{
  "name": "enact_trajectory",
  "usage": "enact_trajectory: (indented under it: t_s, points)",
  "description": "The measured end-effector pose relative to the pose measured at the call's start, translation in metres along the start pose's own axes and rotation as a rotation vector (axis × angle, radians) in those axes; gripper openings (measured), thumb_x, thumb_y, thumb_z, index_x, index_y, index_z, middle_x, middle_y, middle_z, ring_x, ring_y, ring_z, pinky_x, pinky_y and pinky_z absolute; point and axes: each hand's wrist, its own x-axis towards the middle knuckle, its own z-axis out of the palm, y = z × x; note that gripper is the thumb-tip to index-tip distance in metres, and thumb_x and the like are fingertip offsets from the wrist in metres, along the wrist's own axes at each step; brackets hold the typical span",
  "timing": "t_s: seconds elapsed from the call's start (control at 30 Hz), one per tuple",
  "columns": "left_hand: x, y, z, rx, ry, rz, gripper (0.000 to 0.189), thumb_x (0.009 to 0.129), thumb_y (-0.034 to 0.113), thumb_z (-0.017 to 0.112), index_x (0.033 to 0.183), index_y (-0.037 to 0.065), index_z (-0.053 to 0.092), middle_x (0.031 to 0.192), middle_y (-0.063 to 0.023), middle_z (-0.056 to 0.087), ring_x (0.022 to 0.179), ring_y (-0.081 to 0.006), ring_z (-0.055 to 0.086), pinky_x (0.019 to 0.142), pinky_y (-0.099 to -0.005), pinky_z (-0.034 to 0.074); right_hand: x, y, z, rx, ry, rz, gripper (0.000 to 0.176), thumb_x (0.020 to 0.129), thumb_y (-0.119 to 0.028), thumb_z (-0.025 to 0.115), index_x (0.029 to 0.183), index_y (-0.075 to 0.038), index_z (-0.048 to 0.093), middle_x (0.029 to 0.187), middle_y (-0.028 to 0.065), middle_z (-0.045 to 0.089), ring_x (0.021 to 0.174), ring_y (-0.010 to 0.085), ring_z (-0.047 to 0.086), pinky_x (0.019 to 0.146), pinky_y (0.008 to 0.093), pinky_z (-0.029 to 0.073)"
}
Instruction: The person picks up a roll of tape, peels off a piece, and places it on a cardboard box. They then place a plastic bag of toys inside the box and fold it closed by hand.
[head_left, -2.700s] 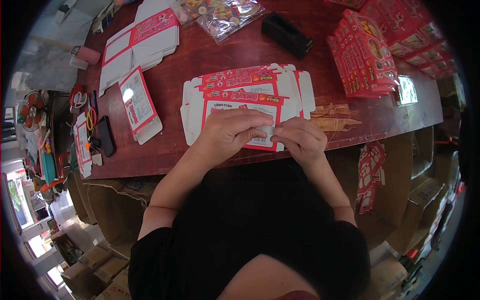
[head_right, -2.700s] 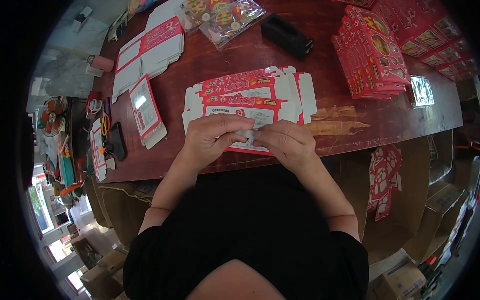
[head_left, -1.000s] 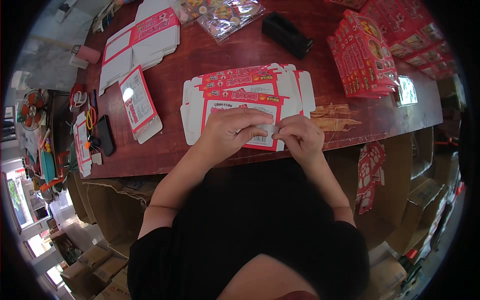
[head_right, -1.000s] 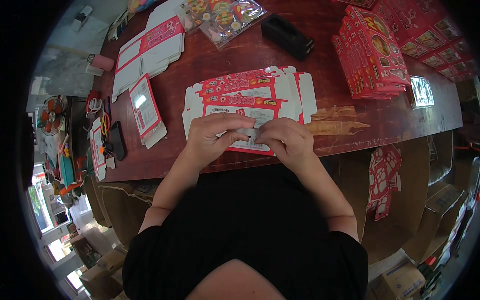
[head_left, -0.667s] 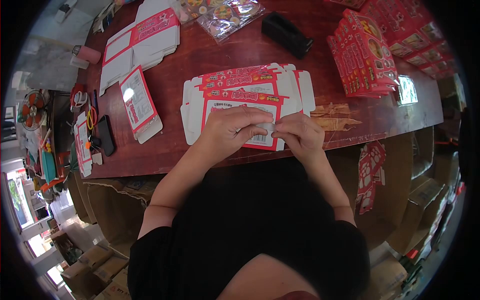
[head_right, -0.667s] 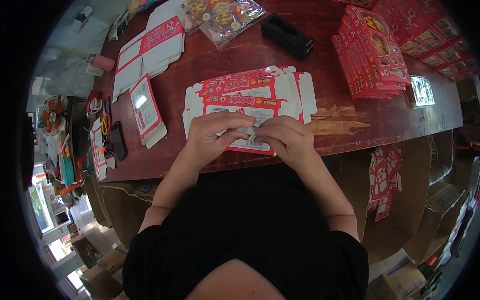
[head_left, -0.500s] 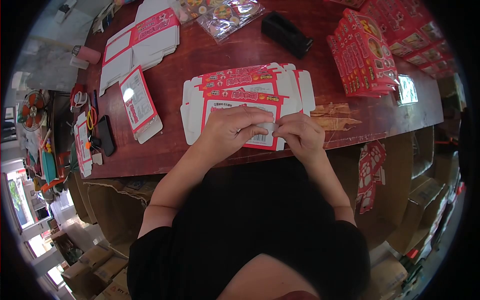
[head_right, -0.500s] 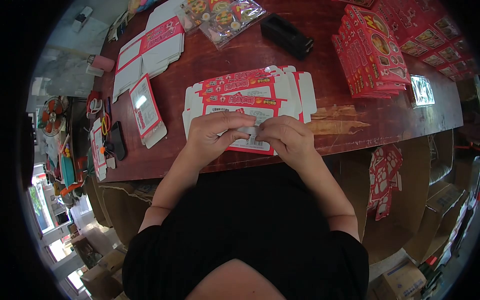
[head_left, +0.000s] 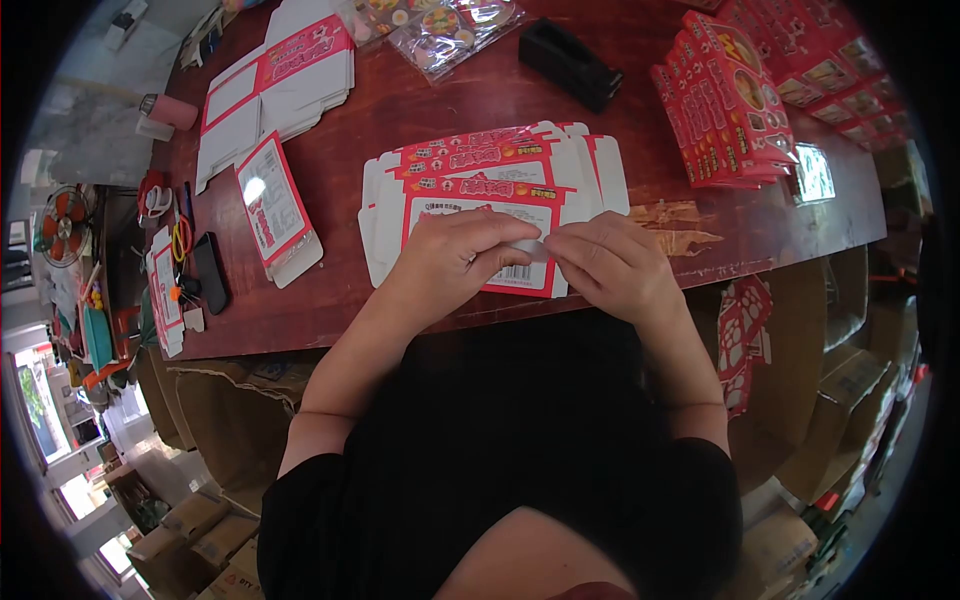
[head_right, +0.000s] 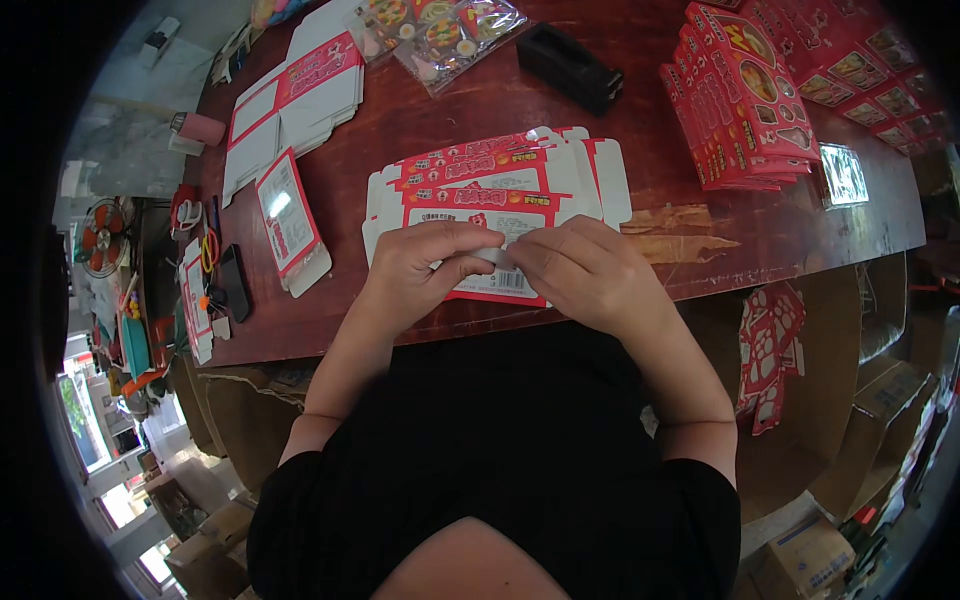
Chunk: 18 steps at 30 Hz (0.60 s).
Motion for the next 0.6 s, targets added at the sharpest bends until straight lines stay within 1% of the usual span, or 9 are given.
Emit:
enact_trajectory:
  t_s: [0.03, 0.2, 0.3, 0.4, 0.43, 0.53, 0.6]
  points:
    - [0.0000, 0.0004, -0.0002, 0.006, -0.008, -0.004, 0.020, 0.075, 0.011, 0.070, 0.094, 0.006, 0.066, 0.087, -0.0086, 0.067, 0.078, -0.0227, 0.065, 0.066, -0.0297, 0.052, 0.0016, -0.0002, -0.0017, -0.028, -0.026, -0.036, 0.028, 0.062, 0.003, 0.072, 0.089, -0.002, 0.063, 0.085, 0.0081, 0.064, 0.067, 0.0207, 0.062, 0.057, 0.0298, 0.050]
    - [-0.0013, -0.0016, -0.0004, -0.024, -0.019, -0.026, 0.019, 0.076, 0.011, 0.069, 0.095, 0.006, 0.066, 0.086, -0.0088, 0.067, 0.077, -0.0228, 0.065, 0.066, -0.0299, 0.052, 0.0044, 0.0046, -0.0035, -0.078, -0.063, -0.155, 0.028, 0.062, 0.002, 0.071, 0.087, -0.001, 0.060, 0.085, 0.0076, 0.062, 0.065, 0.0216, 0.060, 0.057, 0.0310, 0.050]
    - [-0.0021, -0.0026, -0.0015, -0.014, -0.029, -0.018, 0.028, 0.073, -0.006, 0.066, 0.099, 0.004, 0.067, 0.086, -0.0112, 0.068, 0.077, -0.0180, 0.066, 0.065, -0.0264, 0.052, 0.0071, 0.0034, -0.0049, -0.095, -0.101, -0.168, 0.026, 0.063, 0.000, 0.071, 0.086, -0.001, 0.059, 0.084, 0.0081, 0.061, 0.066, 0.0224, 0.059, 0.057, 0.0316, 0.050]
    - [-0.0021, -0.0027, 0.0002, -0.015, -0.010, -0.035, 0.019, 0.076, 0.011, 0.069, 0.094, 0.006, 0.066, 0.085, -0.0087, 0.067, 0.077, -0.0230, 0.065, 0.066, -0.0301, 0.051, 0.0078, 0.0031, -0.0058, -0.124, -0.175, -0.161, 0.025, 0.064, -0.002, 0.071, 0.085, -0.001, 0.057, 0.084, 0.0083, 0.059, 0.066, 0.0229, 0.059, 0.058, 0.0321, 0.050]
    - [-0.0021, -0.0025, 0.0004, 0.000, -0.014, -0.034, 0.019, 0.076, 0.011, 0.069, 0.094, 0.006, 0.066, 0.085, -0.0087, 0.067, 0.076, -0.0230, 0.065, 0.066, -0.0301, 0.051, 0.0076, 0.0029, -0.0063, -0.136, -0.205, -0.156, 0.025, 0.065, -0.003, 0.071, 0.085, -0.001, 0.056, 0.084, 0.0084, 0.059, 0.067, 0.0231, 0.058, 0.058, 0.0323, 0.050]
    - [-0.0015, -0.0033, 0.0016, 0.027, -0.016, -0.028, 0.019, 0.076, 0.011, 0.069, 0.094, 0.006, 0.066, 0.084, -0.0086, 0.067, 0.076, -0.0229, 0.065, 0.066, -0.0300, 0.051, 0.0076, 0.0012, -0.0038, -0.219, -0.230, -0.150, 0.020, 0.065, -0.007, 0.063, 0.083, -0.004, 0.056, 0.081, 0.0062, 0.053, 0.067, 0.0186, 0.055, 0.063, 0.0313, 0.048]
    - [-0.0019, -0.0058, 0.0038, 0.020, -0.002, -0.017, 0.019, 0.075, 0.011, 0.069, 0.094, 0.006, 0.066, 0.083, -0.0084, 0.067, 0.075, -0.0226, 0.065, 0.065, -0.0299, 0.051, 0.0078, 0.0009, -0.0017, -0.215, -0.212, -0.144, 0.020, 0.065, -0.007, 0.063, 0.083, -0.004, 0.054, 0.082, 0.0065, 0.053, 0.068, 0.0188, 0.055, 0.063, 0.0318, 0.048]
